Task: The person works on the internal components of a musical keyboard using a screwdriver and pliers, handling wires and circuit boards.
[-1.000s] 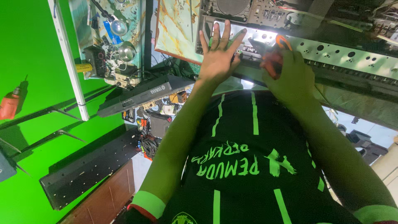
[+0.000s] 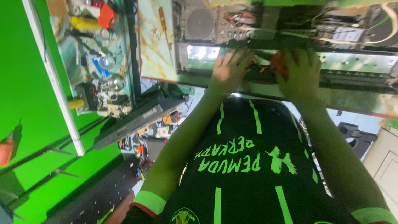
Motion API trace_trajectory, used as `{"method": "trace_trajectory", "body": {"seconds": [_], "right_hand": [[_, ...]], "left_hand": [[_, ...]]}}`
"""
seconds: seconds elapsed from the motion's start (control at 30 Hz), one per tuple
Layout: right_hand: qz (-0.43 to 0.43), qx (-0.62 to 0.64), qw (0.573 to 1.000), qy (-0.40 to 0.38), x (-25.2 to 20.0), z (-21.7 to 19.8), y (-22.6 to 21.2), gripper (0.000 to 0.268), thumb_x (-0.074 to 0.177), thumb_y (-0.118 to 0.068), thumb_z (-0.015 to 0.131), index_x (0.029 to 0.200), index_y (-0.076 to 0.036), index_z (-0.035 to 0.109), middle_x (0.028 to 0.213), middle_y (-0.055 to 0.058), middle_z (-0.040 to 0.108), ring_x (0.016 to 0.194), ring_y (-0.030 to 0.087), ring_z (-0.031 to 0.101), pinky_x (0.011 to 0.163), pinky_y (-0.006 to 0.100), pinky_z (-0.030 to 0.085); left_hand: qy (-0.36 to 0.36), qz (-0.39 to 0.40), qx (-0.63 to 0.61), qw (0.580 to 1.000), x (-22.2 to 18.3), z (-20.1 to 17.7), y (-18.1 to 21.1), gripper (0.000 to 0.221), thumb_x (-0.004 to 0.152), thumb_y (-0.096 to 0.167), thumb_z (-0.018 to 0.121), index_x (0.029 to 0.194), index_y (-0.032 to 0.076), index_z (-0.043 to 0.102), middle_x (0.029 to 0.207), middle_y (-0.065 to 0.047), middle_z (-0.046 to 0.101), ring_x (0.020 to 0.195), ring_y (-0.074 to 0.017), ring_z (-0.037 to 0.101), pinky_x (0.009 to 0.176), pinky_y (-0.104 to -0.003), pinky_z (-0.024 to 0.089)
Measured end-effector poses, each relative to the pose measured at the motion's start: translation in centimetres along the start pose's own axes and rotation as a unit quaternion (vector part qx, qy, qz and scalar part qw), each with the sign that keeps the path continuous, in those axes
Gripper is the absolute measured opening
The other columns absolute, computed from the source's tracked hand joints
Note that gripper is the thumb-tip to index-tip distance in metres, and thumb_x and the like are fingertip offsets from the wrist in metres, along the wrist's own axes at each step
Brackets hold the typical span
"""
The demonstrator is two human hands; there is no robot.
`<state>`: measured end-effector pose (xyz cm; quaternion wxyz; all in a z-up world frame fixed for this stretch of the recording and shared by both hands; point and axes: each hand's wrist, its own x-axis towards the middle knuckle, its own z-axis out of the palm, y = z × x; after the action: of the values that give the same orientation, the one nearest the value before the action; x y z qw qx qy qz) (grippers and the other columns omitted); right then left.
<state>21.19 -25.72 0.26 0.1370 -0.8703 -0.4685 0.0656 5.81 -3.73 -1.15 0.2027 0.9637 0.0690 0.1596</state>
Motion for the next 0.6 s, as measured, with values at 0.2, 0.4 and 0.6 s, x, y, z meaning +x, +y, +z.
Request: {"method": "trace_trajectory", "body": {"seconds": [0.2, 0.4, 0.6], "right_hand": [[0.026, 0.050, 0.998, -0.025, -2.1, 0.9, -1.9, 0.048, 0.095, -0.036, 0.073, 0.130, -0.004, 0.062, 0.122, 0.021, 0.059, 0.111, 0.040, 0.059, 0.097, 0.056, 0.049], [0.008, 0.053, 0.997, -0.050, 0.3, -1.7, -3.4, 0.023, 0.104, -0.026, 0.064, 0.119, -0.009, 0.067, 0.096, 0.014, 0.070, 0.077, 0.032, 0.070, 0.067, 0.045, 0.057], [0.065, 0.163, 0.982, -0.073, 2.1, -9.7, -7.0, 0.018, 0.107, -0.022, 0.063, 0.108, -0.005, 0.070, 0.093, 0.016, 0.072, 0.074, 0.030, 0.072, 0.065, 0.042, 0.056]], "left_hand": [[-0.034, 0.025, -0.008, 0.999, 2.6, -1.0, -0.4, 0.031, 0.100, 0.024, 0.074, 0.129, 0.015, 0.068, 0.129, -0.004, 0.060, 0.114, -0.0203, 0.057, 0.095, -0.040, 0.042], [-0.112, 0.029, -0.079, 0.990, 4.4, -5.4, 0.1, 0.035, 0.096, 0.028, 0.074, 0.126, 0.014, 0.066, 0.119, -0.005, 0.065, 0.117, -0.0255, 0.058, 0.101, -0.047, 0.037], [-0.119, -0.191, -0.339, 0.914, 1.5, -7.9, 3.3, 0.071, 0.096, 0.028, 0.070, 0.155, 0.009, 0.036, 0.147, -0.012, 0.057, 0.133, -0.0324, 0.056, 0.115, -0.053, 0.040]]}}
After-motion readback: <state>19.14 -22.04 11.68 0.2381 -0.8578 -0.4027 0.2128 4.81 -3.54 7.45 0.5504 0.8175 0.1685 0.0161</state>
